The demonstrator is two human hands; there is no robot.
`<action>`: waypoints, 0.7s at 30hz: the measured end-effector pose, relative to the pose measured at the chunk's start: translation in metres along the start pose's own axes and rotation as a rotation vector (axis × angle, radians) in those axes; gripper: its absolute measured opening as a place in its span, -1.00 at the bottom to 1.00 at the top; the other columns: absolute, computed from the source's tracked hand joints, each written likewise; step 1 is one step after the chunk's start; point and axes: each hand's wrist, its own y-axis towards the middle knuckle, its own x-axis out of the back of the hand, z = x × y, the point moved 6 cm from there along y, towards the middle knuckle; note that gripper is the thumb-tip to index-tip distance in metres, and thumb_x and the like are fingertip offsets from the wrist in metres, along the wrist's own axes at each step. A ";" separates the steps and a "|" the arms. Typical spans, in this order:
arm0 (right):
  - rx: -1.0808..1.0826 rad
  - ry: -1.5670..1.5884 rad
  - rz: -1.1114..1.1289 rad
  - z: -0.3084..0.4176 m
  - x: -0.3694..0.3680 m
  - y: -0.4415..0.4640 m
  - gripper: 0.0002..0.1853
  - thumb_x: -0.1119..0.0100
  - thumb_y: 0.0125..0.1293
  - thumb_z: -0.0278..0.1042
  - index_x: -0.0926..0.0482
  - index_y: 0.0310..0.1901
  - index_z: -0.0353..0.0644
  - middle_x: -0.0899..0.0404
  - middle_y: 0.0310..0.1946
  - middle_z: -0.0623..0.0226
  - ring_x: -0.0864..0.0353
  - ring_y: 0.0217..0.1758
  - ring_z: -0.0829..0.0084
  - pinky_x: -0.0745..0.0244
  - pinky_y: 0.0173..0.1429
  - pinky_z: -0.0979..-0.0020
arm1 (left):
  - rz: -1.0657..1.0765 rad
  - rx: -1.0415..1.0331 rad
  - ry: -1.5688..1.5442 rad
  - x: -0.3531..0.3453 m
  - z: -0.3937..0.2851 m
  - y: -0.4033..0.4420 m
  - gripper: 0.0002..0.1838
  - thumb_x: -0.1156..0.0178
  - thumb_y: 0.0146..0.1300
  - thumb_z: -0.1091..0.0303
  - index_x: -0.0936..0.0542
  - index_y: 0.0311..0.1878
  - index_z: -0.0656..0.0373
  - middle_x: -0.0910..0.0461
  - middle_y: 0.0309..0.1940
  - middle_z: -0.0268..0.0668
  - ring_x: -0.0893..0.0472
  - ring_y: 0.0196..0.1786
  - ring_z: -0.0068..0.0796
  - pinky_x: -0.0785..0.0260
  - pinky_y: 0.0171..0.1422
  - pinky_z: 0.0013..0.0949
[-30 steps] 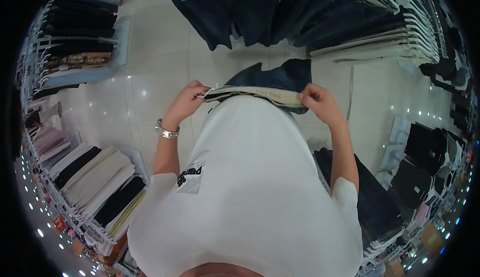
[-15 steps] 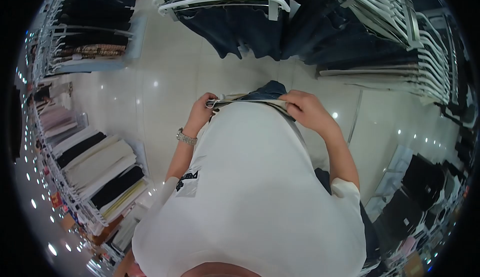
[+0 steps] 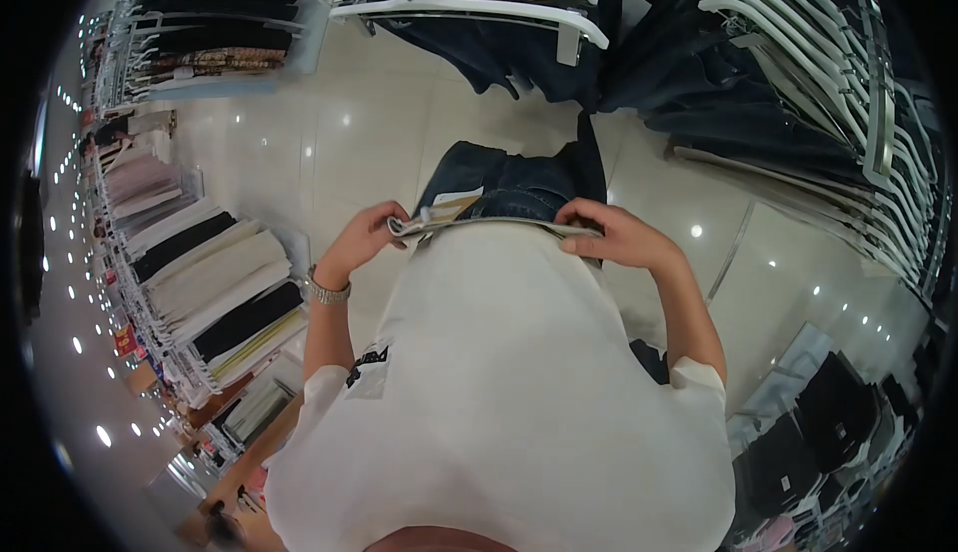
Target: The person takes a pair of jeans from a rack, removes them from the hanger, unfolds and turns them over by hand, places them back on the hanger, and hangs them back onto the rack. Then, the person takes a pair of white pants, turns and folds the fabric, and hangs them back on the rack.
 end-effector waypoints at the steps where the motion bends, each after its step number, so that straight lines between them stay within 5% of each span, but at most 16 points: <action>1: -0.046 0.013 0.003 -0.004 0.000 -0.001 -0.48 -0.44 0.21 -0.18 -0.55 0.16 -0.18 -0.53 -0.09 0.44 -0.48 -0.01 0.53 -0.38 0.15 0.45 | 0.079 -0.033 -0.035 -0.003 0.008 0.001 -0.76 -0.17 0.29 0.46 -0.55 0.01 0.31 -0.61 -0.15 -0.35 -0.57 -0.12 -0.60 -0.46 0.03 -0.47; 6: 0.042 0.082 -0.037 -0.005 -0.010 -0.013 -0.42 -0.38 0.17 -0.36 -0.53 0.28 -0.13 -0.51 0.05 0.37 -0.48 0.17 0.41 -0.34 0.32 0.38 | 0.194 -0.061 -0.112 0.003 0.029 -0.002 -0.55 -0.22 0.24 0.49 -0.51 0.22 0.28 -0.53 0.02 -0.35 -0.48 0.05 -0.53 -0.38 0.22 -0.41; 9: 0.016 0.064 -0.147 0.000 -0.027 -0.007 -0.39 -0.32 0.12 -0.49 -0.53 0.28 -0.15 -0.50 0.07 0.35 -0.49 0.18 0.38 -0.35 0.32 0.37 | 0.150 -0.165 0.098 0.031 0.013 0.004 -0.54 -0.25 0.22 0.49 -0.54 0.22 0.24 -0.50 0.06 -0.32 -0.48 0.09 -0.46 -0.37 0.25 -0.38; 12: 0.023 -0.038 -0.303 0.008 -0.045 0.007 -0.44 -0.29 0.12 -0.57 -0.55 0.24 -0.17 -0.54 0.03 0.32 -0.51 0.16 0.35 -0.37 0.29 0.38 | -0.015 -0.480 0.508 0.058 0.004 0.024 -0.59 -0.25 0.23 0.51 -0.59 0.18 0.21 -0.54 0.06 -0.27 -0.49 0.12 -0.42 -0.34 0.28 -0.35; 15: 0.009 -0.229 -0.458 0.002 -0.051 0.022 -0.52 -0.28 0.14 -0.64 -0.58 0.15 -0.20 -0.59 -0.03 0.31 -0.55 0.15 0.35 -0.40 0.27 0.36 | -0.088 -0.602 0.352 0.080 -0.007 0.040 -0.68 -0.23 0.27 0.54 -0.61 0.11 0.23 -0.63 0.00 -0.24 -0.55 0.06 -0.43 -0.39 0.21 -0.37; 18: 0.069 -0.392 -0.680 -0.001 -0.055 0.033 -0.62 -0.27 0.20 -0.63 -0.60 0.08 -0.23 -0.63 -0.09 0.31 -0.58 0.07 0.36 -0.44 0.23 0.36 | -0.095 -0.237 0.152 0.108 0.011 0.065 -0.70 -0.19 0.30 0.57 -0.60 0.11 0.24 -0.68 -0.11 -0.24 -0.60 -0.05 -0.46 -0.44 0.12 -0.40; 21: 0.109 -0.183 -0.923 0.016 -0.052 0.042 -0.73 -0.23 0.30 -0.55 -0.61 0.03 -0.28 -0.66 -0.09 0.33 -0.60 0.01 0.40 -0.45 0.15 0.38 | -0.206 -0.468 0.068 0.124 -0.005 0.086 -0.75 -0.18 0.40 0.49 -0.56 0.11 0.29 -0.64 -0.24 -0.31 -0.56 -0.17 -0.57 -0.43 -0.02 -0.48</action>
